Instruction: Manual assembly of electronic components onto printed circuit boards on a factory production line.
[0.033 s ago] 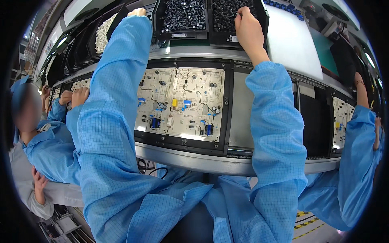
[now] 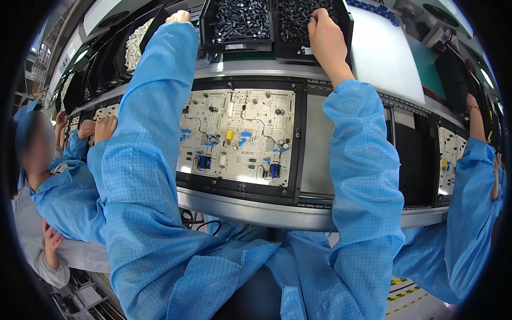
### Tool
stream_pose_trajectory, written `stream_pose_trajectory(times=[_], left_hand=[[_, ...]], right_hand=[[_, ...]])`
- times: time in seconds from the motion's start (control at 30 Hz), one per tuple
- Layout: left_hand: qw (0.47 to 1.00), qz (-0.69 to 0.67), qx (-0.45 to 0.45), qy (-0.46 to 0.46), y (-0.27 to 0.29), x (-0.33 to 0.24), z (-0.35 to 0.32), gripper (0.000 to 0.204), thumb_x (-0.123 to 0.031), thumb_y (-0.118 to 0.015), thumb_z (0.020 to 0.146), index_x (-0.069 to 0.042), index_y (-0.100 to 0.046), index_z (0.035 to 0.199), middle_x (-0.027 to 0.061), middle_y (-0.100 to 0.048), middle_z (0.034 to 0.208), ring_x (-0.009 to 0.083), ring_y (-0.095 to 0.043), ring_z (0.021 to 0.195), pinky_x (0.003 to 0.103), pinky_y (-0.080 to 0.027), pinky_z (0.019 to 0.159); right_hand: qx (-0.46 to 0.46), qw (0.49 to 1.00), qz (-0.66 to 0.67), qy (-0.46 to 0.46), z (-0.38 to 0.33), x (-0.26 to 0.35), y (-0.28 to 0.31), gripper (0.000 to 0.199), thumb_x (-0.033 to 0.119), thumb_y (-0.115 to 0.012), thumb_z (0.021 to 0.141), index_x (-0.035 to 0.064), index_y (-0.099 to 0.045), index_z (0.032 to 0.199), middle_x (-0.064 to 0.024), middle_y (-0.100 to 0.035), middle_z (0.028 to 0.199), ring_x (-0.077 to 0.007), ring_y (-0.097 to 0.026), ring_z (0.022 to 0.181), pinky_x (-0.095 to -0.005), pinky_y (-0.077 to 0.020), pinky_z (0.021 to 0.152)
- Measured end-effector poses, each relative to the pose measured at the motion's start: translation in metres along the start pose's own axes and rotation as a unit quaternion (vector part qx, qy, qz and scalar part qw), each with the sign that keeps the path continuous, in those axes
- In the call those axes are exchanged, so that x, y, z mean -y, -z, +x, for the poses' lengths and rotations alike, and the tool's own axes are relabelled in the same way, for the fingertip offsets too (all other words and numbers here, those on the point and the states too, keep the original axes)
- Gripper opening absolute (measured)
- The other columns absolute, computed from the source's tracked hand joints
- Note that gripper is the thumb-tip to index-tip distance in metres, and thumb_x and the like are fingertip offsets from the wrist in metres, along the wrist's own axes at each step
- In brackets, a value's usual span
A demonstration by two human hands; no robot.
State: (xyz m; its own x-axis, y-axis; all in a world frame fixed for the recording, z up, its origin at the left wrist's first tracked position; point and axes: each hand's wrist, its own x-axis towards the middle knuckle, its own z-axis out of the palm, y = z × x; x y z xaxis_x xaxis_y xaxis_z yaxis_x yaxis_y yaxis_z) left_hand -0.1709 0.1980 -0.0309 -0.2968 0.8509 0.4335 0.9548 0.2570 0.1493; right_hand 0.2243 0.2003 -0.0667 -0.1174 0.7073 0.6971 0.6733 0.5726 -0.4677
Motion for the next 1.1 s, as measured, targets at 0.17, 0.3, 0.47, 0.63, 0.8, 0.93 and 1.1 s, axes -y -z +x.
stream_pose_trajectory(times=[0.17,0.3,0.47,0.63,0.8,0.93,1.1], left_hand=[[0.996,0.043,0.027,0.079,-0.008,0.043,0.034,0.019,-0.016,-0.053,0.079,-0.002,-0.064,0.088,0.0159,-0.065,0.094,0.0299,-0.062,0.089,0.040,-0.046,0.077],[0.986,-0.106,0.052,0.118,0.032,0.009,-0.008,0.026,-0.021,-0.052,0.085,0.001,-0.065,0.085,0.0171,-0.065,0.089,0.0277,-0.063,0.092,0.037,-0.049,0.079],[0.932,-0.216,0.278,0.090,0.110,-0.063,-0.070,0.030,-0.021,-0.050,0.089,0.005,-0.062,0.079,0.0143,-0.065,0.082,0.0262,-0.064,0.084,0.038,-0.049,0.076],[0.853,-0.332,0.401,-0.030,0.117,-0.052,-0.143,0.036,-0.032,-0.055,0.090,-0.001,-0.059,0.108,0.0106,-0.064,0.102,0.0185,-0.064,0.094,0.029,-0.052,0.077],[0.846,-0.338,0.413,0.015,0.094,-0.091,-0.186,0.030,-0.021,-0.054,0.092,-0.002,-0.054,0.114,0.0095,-0.065,0.097,0.0133,-0.063,0.081,0.025,-0.052,0.070],[0.823,-0.357,0.437,-0.073,0.079,-0.089,-0.194,0.026,-0.021,-0.063,0.086,-0.008,-0.062,0.108,0.0052,-0.066,0.089,0.0120,-0.062,0.083,0.025,-0.048,0.072],[0.848,-0.333,0.394,-0.123,0.065,-0.090,-0.198,0.019,-0.015,-0.066,0.082,-0.009,-0.069,0.100,0.0048,-0.066,0.089,0.0119,-0.059,0.085,0.027,-0.047,0.078]], right_hand=[[0.002,1.000,0.008,0.026,-0.002,0.006,-0.010,0.015,0.017,-0.053,0.087,0.0065,-0.052,0.097,-0.0185,-0.062,0.084,-0.0393,-0.059,0.081,-0.0441,-0.0473,0.068],[-0.011,1.000,0.010,0.016,0.001,0.002,0.003,0.009,0.010,-0.050,0.086,0.0030,-0.049,0.092,-0.0260,-0.057,0.078,-0.0435,-0.055,0.079,-0.0482,-0.0431,0.067],[-0.035,0.998,0.033,0.043,0.005,-0.034,0.021,0.009,0.008,-0.052,0.085,0.0025,-0.050,0.092,-0.0238,-0.058,0.077,-0.0414,-0.057,0.076,-0.0445,-0.0447,0.065],[0.003,0.988,0.155,0.007,0.000,0.023,0.038,0.010,0.006,-0.057,0.084,0.0014,-0.053,0.092,-0.0126,-0.058,0.068,-0.0198,-0.058,0.062,-0.0305,-0.0447,0.056],[0.193,0.958,0.207,0.048,-0.059,0.046,0.077,0.014,0.012,-0.054,0.089,0.0062,-0.053,0.101,-0.0058,-0.064,0.077,-0.0142,-0.060,0.066,-0.0256,-0.0464,0.060],[0.274,0.925,0.261,-0.024,-0.107,0.047,0.102,0.013,0.009,-0.053,0.089,0.0038,-0.054,0.101,-0.0017,-0.062,0.077,-0.0057,-0.054,0.067,-0.0191,-0.0433,0.060],[0.300,0.915,0.255,-0.093,-0.123,0.031,0.110,0.012,0.009,-0.053,0.090,0.0021,-0.054,0.099,-0.0030,-0.062,0.078,-0.0072,-0.056,0.068,-0.0202,-0.0448,0.062]])
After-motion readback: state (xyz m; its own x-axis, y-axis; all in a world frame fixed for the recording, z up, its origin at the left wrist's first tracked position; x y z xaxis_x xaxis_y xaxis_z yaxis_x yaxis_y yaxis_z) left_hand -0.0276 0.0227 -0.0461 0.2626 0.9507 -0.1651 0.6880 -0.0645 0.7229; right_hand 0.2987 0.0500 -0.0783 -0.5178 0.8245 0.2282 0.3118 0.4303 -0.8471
